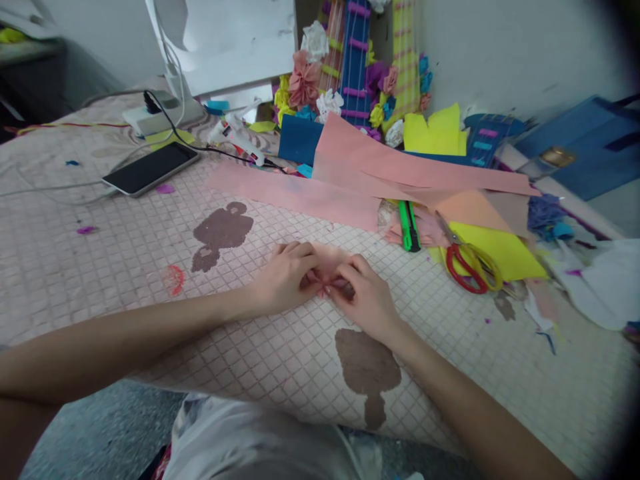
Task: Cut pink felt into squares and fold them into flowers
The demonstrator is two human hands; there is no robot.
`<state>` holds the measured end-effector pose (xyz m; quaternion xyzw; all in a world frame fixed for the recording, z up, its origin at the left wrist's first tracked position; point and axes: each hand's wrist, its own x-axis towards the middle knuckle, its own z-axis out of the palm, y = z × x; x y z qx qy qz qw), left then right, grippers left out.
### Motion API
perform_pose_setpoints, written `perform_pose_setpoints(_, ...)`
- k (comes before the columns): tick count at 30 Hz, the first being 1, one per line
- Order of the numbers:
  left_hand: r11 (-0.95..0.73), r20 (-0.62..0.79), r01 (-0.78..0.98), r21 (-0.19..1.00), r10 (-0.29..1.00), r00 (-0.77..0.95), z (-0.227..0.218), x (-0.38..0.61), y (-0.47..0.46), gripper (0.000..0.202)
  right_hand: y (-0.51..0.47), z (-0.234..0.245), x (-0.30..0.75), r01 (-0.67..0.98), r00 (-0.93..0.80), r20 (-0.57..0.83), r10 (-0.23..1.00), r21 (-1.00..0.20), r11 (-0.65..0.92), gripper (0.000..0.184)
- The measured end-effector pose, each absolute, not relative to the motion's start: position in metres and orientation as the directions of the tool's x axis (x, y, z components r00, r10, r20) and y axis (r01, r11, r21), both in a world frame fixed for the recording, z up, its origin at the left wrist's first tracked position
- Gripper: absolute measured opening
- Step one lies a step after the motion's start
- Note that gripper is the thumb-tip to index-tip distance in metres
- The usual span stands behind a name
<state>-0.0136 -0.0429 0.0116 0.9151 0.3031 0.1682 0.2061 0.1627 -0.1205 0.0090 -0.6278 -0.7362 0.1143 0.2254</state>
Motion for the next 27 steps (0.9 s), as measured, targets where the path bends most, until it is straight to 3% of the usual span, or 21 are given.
perform_pose_setpoints(9, -0.73, 0.125, 0.488, 0.479, 0.607, 0.785, 0.018, -0.019, -0.041, 0.026, -0.122, 0.017, 0.165, 0.857, -0.147, 0.111, 0.983, -0.483, 0.183, 0.027)
perform_pose_setpoints(15, -0.74, 0.088, 0.485, 0.466, 0.584, 0.807, 0.02, -0.019, -0.04, 0.035, -0.121, 0.019, 0.165, 0.82, -0.157, 0.089, 0.984, -0.543, 0.18, 0.01)
perform_pose_setpoints(18, -0.74, 0.084, 0.48, 0.471, 0.579, 0.811, 0.02, -0.021, -0.037, 0.034, -0.121, 0.016, 0.161, 0.867, -0.119, 0.121, 0.985, -0.471, 0.163, 0.011)
perform_pose_setpoints(23, -0.714, 0.062, 0.473, 0.516, 0.582, 0.811, 0.02, -0.02, -0.034, 0.01, -0.121, 0.011, 0.153, 0.942, -0.087, 0.15, 0.985, -0.308, 0.13, 0.024)
perform_pose_setpoints(27, -0.664, 0.154, 0.544, 0.512, 0.695, 0.703, 0.012, -0.015, -0.038, 0.017, -0.121, 0.01, 0.152, 0.951, -0.094, 0.151, 0.984, -0.279, 0.134, 0.025)
